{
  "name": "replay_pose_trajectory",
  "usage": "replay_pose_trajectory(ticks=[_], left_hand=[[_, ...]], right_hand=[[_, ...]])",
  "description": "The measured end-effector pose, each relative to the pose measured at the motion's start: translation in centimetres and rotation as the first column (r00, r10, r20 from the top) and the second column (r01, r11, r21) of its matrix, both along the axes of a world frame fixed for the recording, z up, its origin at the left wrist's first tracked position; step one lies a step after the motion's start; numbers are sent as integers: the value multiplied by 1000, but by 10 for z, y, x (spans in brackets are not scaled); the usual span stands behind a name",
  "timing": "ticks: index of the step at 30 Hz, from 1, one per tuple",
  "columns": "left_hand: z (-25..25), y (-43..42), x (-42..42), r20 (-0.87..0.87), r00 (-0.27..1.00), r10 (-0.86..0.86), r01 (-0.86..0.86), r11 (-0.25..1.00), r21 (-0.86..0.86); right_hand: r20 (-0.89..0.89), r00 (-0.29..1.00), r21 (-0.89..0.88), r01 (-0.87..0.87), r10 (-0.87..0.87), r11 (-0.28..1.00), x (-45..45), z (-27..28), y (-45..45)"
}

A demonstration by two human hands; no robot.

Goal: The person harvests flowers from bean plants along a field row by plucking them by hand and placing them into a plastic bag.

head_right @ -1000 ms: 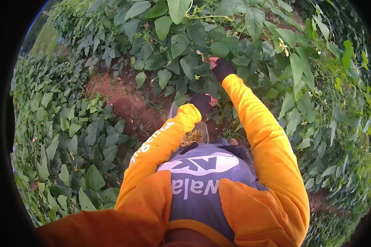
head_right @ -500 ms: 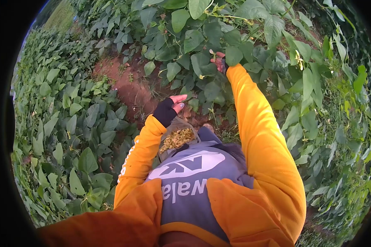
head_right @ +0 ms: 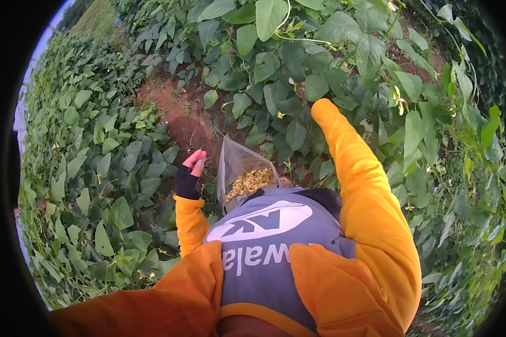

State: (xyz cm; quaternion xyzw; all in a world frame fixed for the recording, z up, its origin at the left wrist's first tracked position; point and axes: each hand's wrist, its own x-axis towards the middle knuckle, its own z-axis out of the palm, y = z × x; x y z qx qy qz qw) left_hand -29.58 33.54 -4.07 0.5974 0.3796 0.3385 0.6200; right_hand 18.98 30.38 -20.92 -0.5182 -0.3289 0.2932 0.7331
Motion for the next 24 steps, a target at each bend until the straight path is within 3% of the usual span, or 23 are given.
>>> replay_pose_trajectory(ticks=[1, 3, 4, 5, 6, 7, 8, 10, 11, 13, 15, 16, 17, 18, 20, 21, 22, 23, 24], left_hand=[[2, -3, 5, 1, 1000, 6, -6, 1000, -2], [4, -7, 15, -30, 1000, 3, -2, 999, 52], [6, -8, 20, -10, 1000, 0, 1, 999, 45], [4, -7, 23, -9, 1000, -8, 9, 999, 39], [3, -4, 28, -39, 999, -18, 20, 999, 50], [2, 0, 35, -65, 997, -35, 39, 997, 61], [-1, 4, 41, -23, 999, -44, 46, 997, 57], [-5, 19, 52, -22, 997, -79, 80, 996, 50], [-4, 26, 57, -31, 996, -78, 80, 996, 41], [0, 41, 68, -52, 992, -116, 117, 993, 15], [0, 60, 76, 11, 988, -152, 152, 988, 9], [0, 71, 78, 3, 984, -178, 178, 983, 44], [1, 82, 80, 9, 980, -197, 196, 980, 44], [2, 93, 80, 5, 977, -215, 215, 975, 50], [1, 115, 80, -12, 972, -234, 234, 969, 76], [-4, 126, 78, -2, 968, -253, 252, 965, 77], [-9, 138, 77, -10, 967, -253, 253, 965, 69], [-13, 149, 77, -20, 967, -252, 253, 966, 60], [-11, 158, 76, -9, 960, -281, 281, 957, 76]], right_hand=[[247, 969, -118, 54, -24, 992, -2, 8, -9], [697, 717, -270, 285, -18, 920, -45, 95, -31], [464, 885, -267, 185, -42, 946, -72, 119, -36], [230, 973, -253, 80, -20, 964, -104, 152, -43], [355, 934, -300, 70, 43, 951, -129, 178, -52], [466, 882, -229, 54, 61, 972, -157, 196, -61], [654, 744, -235, 30, 136, 972, -180, 213, -68], [739, 611, -203, -202, 285, 958, -216, 195, -79], [738, 511, -314, -316, 440, 895, -224, 196, -84], [813, 366, -389, -236, 453, 890, -226, 183, -86], [621, 702, -384, -118, 350, 916, -208, 205, -81], [633, 769, -233, 75, 92, 970, -191, 203, -76], [514, 851, -336, 312, -105, 889, -176, 226, -80], [278, 874, -308, 475, -399, 824, -154, 218, -83], [255, 699, -135, 710, -668, 691, -105, 212, -92], [270, 647, -60, 750, -713, 659, -81, 202, -94], [365, 641, -192, 762, -676, 619, -62, 199, -98], [234, 646, -127, 761, -727, 636, -35, 179, -88], [199, 705, -330, 702, -680, 631, -19, 174, -81]])
